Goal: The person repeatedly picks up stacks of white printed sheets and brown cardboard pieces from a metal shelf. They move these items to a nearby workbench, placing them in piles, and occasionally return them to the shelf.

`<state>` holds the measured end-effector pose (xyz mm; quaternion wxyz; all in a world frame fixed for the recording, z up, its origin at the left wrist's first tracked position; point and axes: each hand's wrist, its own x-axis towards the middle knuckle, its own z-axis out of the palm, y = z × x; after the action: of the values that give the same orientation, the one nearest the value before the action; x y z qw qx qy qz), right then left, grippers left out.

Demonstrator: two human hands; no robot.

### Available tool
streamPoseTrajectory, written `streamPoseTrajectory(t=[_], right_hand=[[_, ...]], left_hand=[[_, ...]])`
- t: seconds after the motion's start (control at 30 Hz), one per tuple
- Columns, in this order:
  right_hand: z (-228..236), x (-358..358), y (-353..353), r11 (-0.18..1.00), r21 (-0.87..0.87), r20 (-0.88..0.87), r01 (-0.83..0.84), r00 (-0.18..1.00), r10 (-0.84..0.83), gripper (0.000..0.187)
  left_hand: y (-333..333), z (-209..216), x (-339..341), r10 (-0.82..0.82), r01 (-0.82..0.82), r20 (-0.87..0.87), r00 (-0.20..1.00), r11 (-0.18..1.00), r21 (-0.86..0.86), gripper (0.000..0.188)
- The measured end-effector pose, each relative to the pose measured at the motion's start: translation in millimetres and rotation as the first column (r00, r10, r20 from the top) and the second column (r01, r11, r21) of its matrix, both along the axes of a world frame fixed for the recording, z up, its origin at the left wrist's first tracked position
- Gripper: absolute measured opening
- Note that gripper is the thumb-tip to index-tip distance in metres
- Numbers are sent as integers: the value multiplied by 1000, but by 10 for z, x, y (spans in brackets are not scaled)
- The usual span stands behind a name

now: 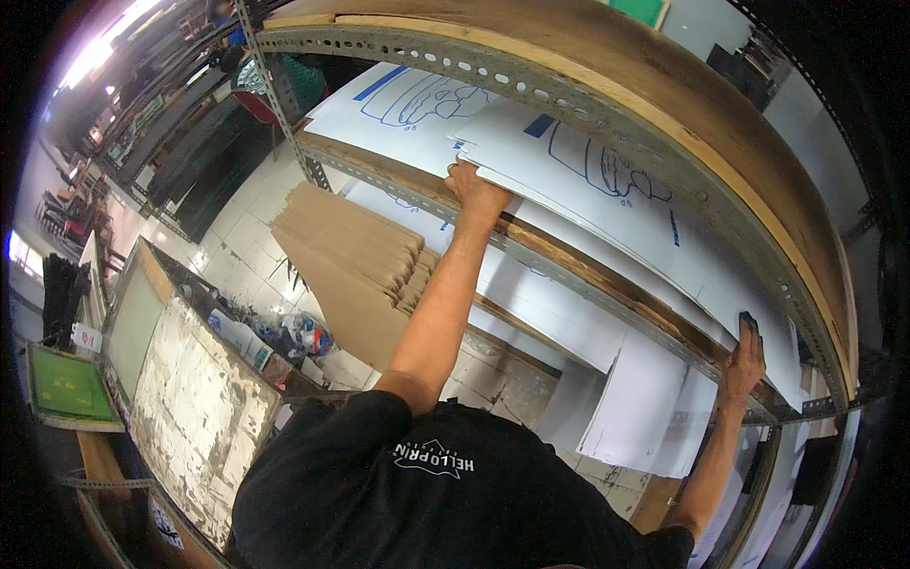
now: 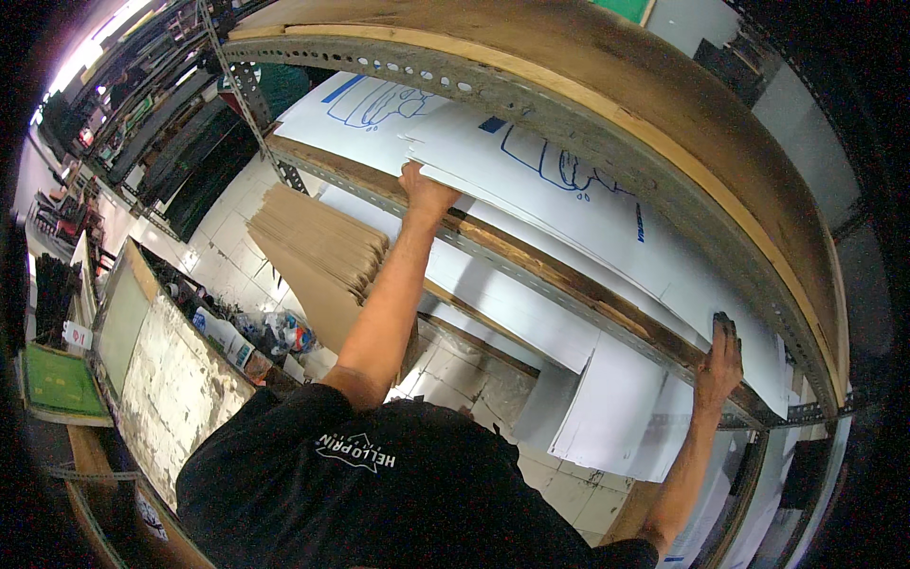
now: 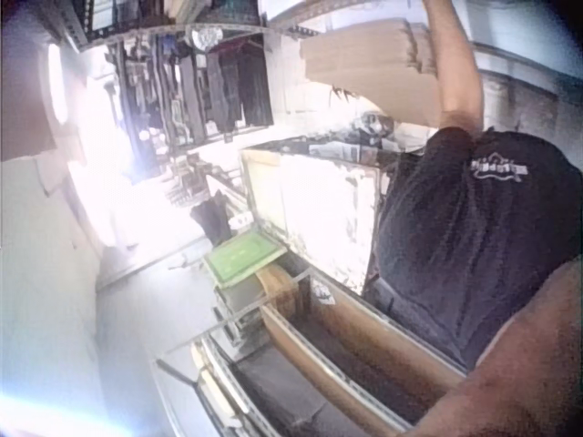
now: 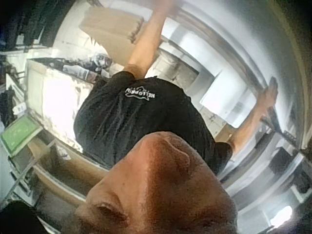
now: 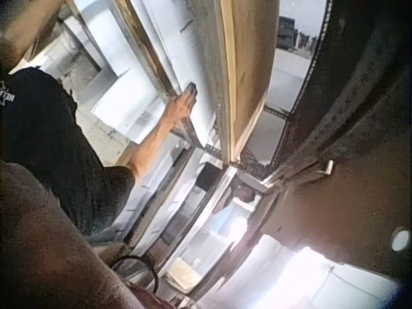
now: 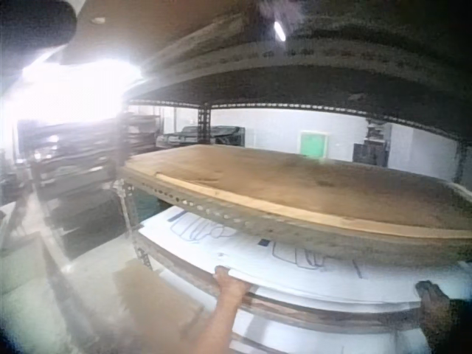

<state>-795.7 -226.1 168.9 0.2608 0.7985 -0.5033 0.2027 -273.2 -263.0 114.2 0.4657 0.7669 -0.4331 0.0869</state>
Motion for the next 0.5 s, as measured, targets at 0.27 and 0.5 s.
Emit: streamPoseTrajectory(t=[0.27, 0.5], right_hand=[[-12, 202, 35, 991, -96, -61, -95, 994, 90, 56], [-17, -130, -115, 990, -85, 59, -108, 992, 114, 52]], left_hand=[[37, 221, 136, -291, 42, -638, 713, 926, -376, 58], [188, 405, 14, -666, -149, -746, 8, 737, -659, 38]])
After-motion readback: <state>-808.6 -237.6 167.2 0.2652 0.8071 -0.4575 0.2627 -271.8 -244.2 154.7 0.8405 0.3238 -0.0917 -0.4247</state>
